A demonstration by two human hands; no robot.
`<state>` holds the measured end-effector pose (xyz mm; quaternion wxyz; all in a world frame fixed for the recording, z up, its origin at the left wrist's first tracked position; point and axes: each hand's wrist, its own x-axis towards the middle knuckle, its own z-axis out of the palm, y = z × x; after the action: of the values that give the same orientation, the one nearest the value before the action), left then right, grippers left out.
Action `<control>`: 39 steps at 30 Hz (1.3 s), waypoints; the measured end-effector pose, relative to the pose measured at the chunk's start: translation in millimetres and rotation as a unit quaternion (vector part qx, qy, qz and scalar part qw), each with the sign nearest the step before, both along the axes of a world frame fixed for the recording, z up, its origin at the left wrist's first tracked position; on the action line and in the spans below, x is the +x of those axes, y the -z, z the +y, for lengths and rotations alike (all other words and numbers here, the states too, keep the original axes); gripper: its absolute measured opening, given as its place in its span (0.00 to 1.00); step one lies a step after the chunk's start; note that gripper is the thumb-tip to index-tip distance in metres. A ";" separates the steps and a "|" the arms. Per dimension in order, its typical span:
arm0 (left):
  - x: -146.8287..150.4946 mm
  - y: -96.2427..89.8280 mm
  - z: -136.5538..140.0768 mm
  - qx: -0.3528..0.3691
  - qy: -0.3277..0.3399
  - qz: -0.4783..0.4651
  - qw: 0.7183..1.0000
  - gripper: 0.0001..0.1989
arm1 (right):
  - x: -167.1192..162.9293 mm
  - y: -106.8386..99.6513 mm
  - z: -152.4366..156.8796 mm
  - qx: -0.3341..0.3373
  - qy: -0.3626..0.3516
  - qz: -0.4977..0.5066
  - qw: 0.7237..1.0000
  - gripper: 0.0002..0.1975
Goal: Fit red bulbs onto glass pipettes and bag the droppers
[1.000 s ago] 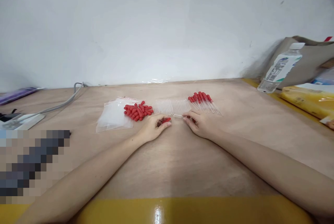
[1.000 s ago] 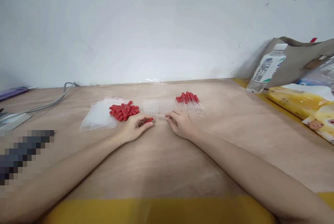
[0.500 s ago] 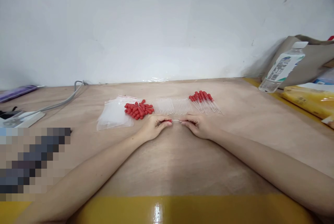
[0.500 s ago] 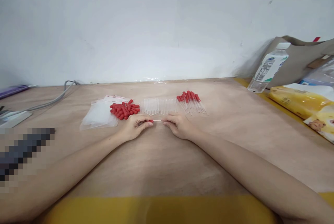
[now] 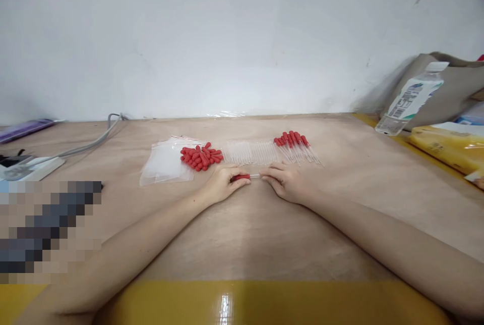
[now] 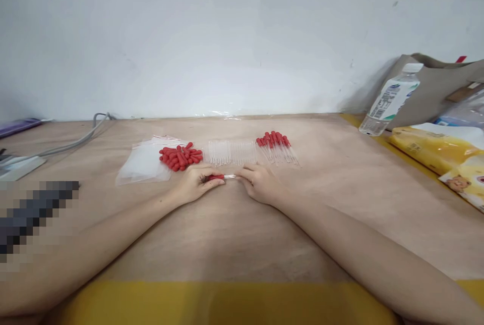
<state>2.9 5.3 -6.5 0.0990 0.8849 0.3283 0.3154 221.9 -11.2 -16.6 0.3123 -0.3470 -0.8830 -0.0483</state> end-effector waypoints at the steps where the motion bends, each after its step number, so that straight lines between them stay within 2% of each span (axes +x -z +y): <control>1: -0.3 -0.2 -0.1 -0.004 -0.001 -0.011 1.000 0.09 | 0.1 -0.9 -0.8 -0.018 -0.001 0.023 1.000 0.10; 6: -2.3 -3.1 -1.2 -0.035 -0.005 -0.041 0.999 0.09 | 0.9 -10.6 -6.4 -0.078 0.012 0.072 0.994 0.08; 13: -2.6 -2.9 -0.9 -0.037 0.027 -0.015 0.999 0.08 | -1.7 -10.0 -4.5 -0.062 -0.036 0.057 0.996 0.10; 23: -1.9 -3.2 -2.0 -0.035 0.032 -0.012 0.999 0.06 | -9.1 -8.1 -6.3 -0.104 0.001 0.019 0.994 0.12; 28: -2.4 -2.0 -2.2 -0.027 0.038 -0.011 0.999 0.06 | -15.7 -9.9 -6.8 -0.180 0.015 0.038 0.983 0.14; 34: -3.5 -1.0 -1.4 -0.001 0.054 -0.004 0.999 0.08 | -18.7 -4.8 -0.5 -0.300 0.013 0.120 0.946 0.14; 39: -3.5 -0.3 -2.4 0.039 0.044 -0.027 0.998 0.08 | -18.8 -14.9 -4.6 -0.347 0.000 0.122 0.930 0.13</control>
<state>-0.6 2.9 -6.2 0.0870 0.8929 0.2739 0.3466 203.1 -15.8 -1.7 0.2777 -0.4365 -0.8000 0.3040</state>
